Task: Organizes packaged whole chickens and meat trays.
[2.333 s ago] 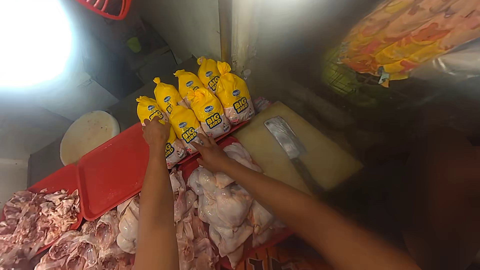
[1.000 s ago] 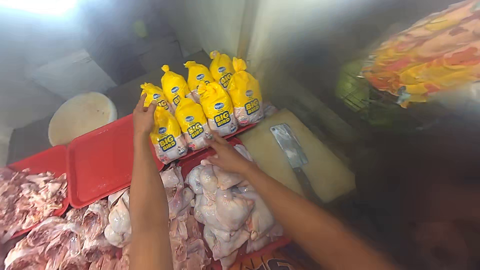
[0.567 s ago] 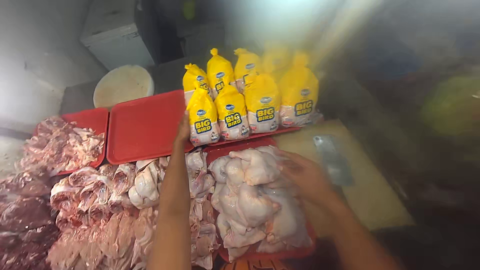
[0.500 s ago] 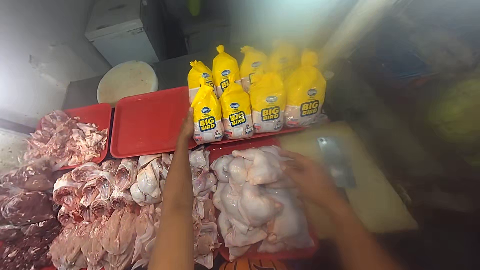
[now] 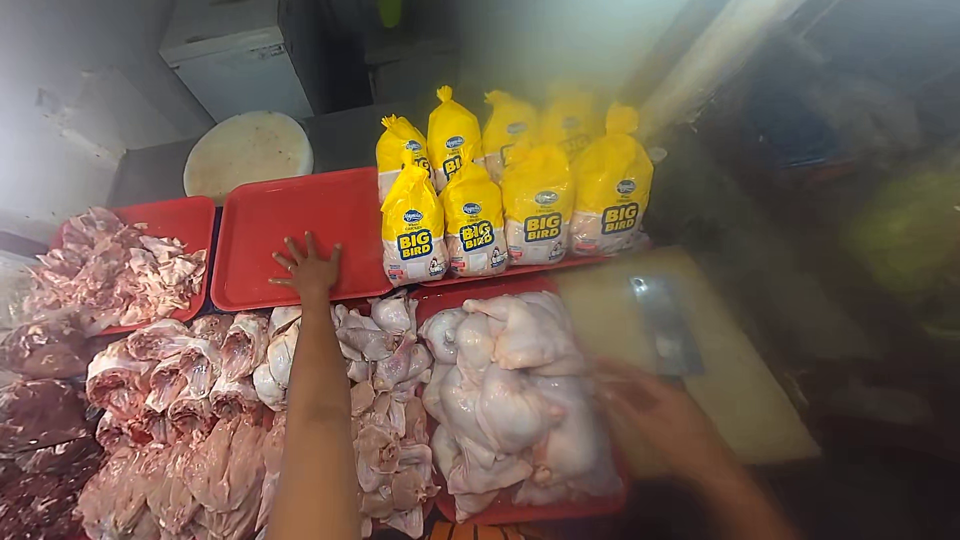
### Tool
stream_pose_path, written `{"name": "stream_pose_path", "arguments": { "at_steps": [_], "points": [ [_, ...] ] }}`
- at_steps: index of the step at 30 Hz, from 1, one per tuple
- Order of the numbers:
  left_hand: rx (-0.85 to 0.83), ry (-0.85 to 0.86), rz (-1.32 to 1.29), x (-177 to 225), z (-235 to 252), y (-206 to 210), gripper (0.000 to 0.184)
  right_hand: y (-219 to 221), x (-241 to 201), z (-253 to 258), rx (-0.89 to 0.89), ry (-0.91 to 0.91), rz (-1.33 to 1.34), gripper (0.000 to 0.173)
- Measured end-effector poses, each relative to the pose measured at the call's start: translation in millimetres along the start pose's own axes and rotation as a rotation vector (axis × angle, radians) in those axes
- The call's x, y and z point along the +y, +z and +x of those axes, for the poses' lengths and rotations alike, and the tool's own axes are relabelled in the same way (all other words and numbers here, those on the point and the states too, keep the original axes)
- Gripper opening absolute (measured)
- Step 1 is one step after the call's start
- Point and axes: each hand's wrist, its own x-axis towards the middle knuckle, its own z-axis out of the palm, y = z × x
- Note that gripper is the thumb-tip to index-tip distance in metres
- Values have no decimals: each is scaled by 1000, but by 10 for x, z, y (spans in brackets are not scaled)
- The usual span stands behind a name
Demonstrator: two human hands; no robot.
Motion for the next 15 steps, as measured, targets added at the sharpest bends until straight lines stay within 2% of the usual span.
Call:
{"name": "stream_pose_path", "arguments": {
  "at_steps": [3,8,15],
  "points": [
    [-1,-38,21,-24,-8,20,94,79,18,-59,-23,23,5,47],
    [8,-83,1,-27,38,32,96,123,-29,-64,-42,-39,-20,51],
    [-8,-124,-13,-133,52,-20,98,-95,19,-265,-37,-18,-7,51]
  ]
}}
